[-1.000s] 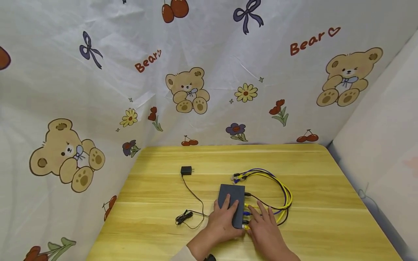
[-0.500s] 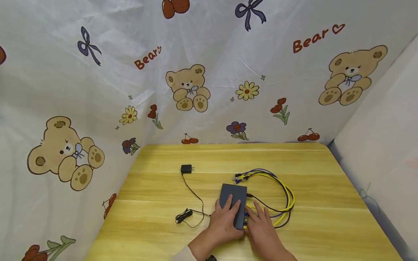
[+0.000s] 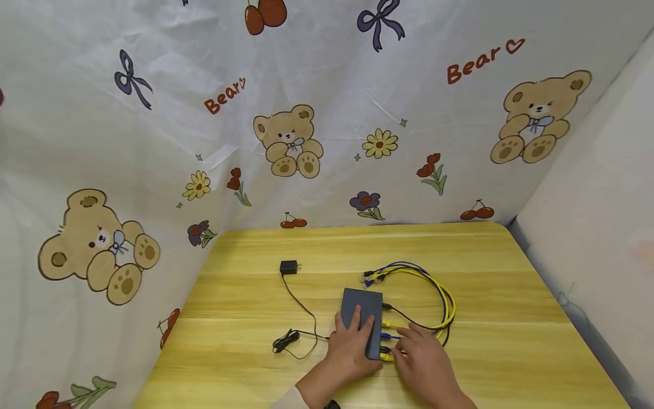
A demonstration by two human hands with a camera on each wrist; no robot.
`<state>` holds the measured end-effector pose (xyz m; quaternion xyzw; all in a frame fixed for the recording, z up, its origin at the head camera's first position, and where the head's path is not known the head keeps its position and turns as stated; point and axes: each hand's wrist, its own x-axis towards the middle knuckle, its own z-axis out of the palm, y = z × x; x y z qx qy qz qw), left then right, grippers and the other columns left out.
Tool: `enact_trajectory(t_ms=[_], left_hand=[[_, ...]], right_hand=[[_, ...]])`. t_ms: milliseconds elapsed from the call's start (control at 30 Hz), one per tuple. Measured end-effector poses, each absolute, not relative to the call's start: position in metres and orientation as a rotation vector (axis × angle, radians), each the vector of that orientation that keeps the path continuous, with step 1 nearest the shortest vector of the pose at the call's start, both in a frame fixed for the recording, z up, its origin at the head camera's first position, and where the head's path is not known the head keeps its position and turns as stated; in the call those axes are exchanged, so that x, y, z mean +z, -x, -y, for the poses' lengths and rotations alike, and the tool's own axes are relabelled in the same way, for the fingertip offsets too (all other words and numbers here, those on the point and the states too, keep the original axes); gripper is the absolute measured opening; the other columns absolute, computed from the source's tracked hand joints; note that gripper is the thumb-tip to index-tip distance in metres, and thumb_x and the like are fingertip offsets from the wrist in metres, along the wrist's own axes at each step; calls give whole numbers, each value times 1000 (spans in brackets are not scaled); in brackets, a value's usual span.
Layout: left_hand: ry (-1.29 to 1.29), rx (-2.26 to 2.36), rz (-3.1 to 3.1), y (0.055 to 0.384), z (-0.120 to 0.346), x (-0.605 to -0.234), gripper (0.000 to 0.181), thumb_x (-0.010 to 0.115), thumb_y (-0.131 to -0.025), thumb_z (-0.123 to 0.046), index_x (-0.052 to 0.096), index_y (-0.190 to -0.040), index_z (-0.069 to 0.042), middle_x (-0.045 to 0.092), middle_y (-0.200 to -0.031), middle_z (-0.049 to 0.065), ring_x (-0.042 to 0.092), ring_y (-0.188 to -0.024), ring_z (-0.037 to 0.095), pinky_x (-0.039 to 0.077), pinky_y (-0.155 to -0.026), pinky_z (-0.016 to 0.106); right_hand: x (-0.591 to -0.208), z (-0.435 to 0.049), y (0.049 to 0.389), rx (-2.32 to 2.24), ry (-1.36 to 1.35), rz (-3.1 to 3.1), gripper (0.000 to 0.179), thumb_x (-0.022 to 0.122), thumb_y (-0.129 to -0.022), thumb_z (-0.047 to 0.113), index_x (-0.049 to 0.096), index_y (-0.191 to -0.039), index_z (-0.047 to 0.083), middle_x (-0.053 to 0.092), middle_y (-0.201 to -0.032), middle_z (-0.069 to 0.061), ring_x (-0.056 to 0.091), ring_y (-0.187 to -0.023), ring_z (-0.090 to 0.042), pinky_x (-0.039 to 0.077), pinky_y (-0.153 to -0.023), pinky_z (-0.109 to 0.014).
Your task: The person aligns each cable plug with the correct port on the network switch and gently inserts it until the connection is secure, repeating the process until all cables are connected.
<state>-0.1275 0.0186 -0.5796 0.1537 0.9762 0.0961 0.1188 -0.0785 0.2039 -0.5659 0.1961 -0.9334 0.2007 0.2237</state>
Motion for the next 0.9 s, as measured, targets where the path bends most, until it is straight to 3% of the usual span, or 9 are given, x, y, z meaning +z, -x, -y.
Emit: enact_trajectory(t_ms=[167,400,767,900], left_hand=[[-443,265,-2855,129,-19,-576,99,77,-70,-70,36,-154,-38,17,-166,4,18,-144,55,44,-95,59],[-395,269,-2838,132,-19,-579,102,76,-69,-73,33,-155,-40,14,-167,3,14,-146,54,43,-96,59],[-402,323,-2819,131,-15,-574,101,76,-69,-73,33,-154,-42,13,-167,1,14,-148,50,42,-97,59],[-451,353,-2813,130,-9,-576,94,68,-74,-76,33,-154,-42,12,-167,2,12,-148,50,38,-100,61]], right_hand=[[-560,-216,84,578,-485,2552,17,83,-76,7,70,-79,18,74,-101,-8,69,-99,-32,54,-82,-49],[-560,-221,84,578,-336,2629,15,83,-78,11,71,-82,19,73,-96,-4,67,-87,-22,53,-68,-41],[-563,-222,80,572,-282,2663,17,83,-77,11,71,-85,20,70,-85,5,66,-79,-17,53,-66,-40],[-561,-223,79,595,-247,2714,17,82,-78,12,70,-84,22,69,-84,6,66,-79,-17,53,-66,-41]])
